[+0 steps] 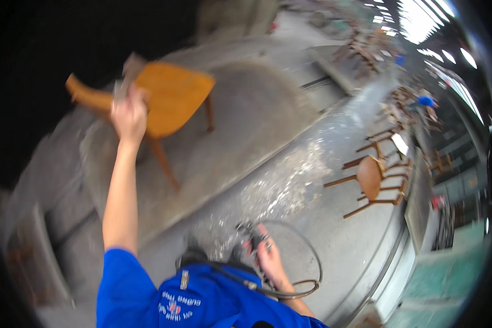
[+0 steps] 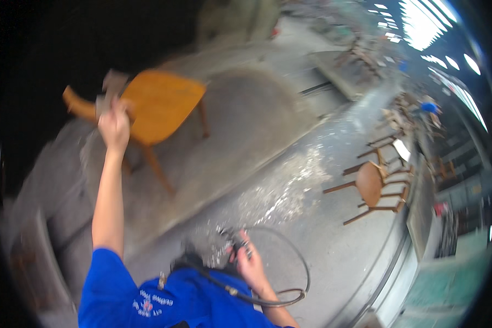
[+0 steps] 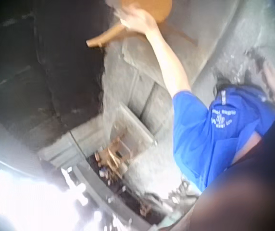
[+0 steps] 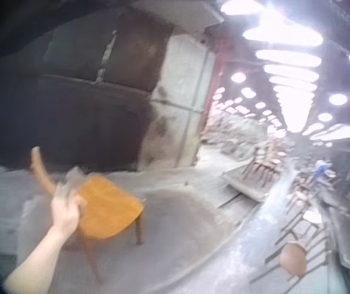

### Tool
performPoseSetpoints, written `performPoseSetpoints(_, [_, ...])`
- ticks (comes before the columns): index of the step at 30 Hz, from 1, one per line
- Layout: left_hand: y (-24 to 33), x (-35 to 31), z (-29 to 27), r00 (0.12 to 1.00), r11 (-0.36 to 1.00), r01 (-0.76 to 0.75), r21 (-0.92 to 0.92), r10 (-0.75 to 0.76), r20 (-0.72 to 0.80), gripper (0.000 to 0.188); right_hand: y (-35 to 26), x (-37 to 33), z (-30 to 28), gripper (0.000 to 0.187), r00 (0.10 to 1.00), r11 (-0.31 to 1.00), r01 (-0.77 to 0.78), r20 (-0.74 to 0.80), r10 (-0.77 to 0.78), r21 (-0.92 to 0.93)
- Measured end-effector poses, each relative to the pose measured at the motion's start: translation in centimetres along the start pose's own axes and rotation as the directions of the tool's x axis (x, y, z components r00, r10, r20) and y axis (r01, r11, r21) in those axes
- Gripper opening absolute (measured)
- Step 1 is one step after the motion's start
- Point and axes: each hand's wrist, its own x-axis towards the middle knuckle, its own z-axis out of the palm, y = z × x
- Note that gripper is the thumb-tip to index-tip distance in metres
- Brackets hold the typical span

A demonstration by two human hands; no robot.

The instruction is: The person uses a spray gun to apply finish to wooden chairs, rotating each chair to coat all sides. They wipe the seat with a cloth and handle multiple chairs in sequence within a workshop.

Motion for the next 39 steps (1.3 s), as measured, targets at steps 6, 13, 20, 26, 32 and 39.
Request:
performPoseSetpoints(6, [2.6,-5.1,-8.9,0.975,0.992,0.051,-0.117,-0.074,-0.207,0.067,0.8,-0.4,-7.5,0.065,0.965,0.962,0.25,0.056,-0.257,0.107])
performPoseSetpoints(13, [4.2,-19.8,-22.2,0.759,0.864,0.488,-0.127,-0.491,-0.428,0.045,2.9,0.5,-14.4,0.066,0.996,0.982,0.002,0.085,0.014,-0.189])
performPoseSetpoints(20, [6.8,-25.5,-28.0,0.558,0.744,0.639,-0.195,-0.623,-0.548,0.04,0.4,-1.3,-16.2,0.068,0.977,0.974,0.21,0.024,-0.212,0.084])
performPoseSetpoints(26, [10.8,-21.3,-25.5,0.708,0.873,0.447,-0.197,-0.48,-0.518,0.041,-6.7,-2.6,-16.5,0.094,0.934,0.905,0.343,0.01,-0.357,0.25])
performPoseSetpoints(32, [13.6,-17.6,-23.8,0.793,0.94,0.294,-0.173,-0.341,-0.505,0.042,-11.5,-3.5,-15.7,0.095,0.804,0.744,0.568,-0.041,-0.593,0.352])
performPoseSetpoints(39, [11.9,-11.7,-22.6,0.854,0.964,0.185,-0.191,-0.254,-0.454,0.043,-10.7,-2.7,-14.2,0.102,0.907,0.896,0.405,0.045,-0.419,0.181])
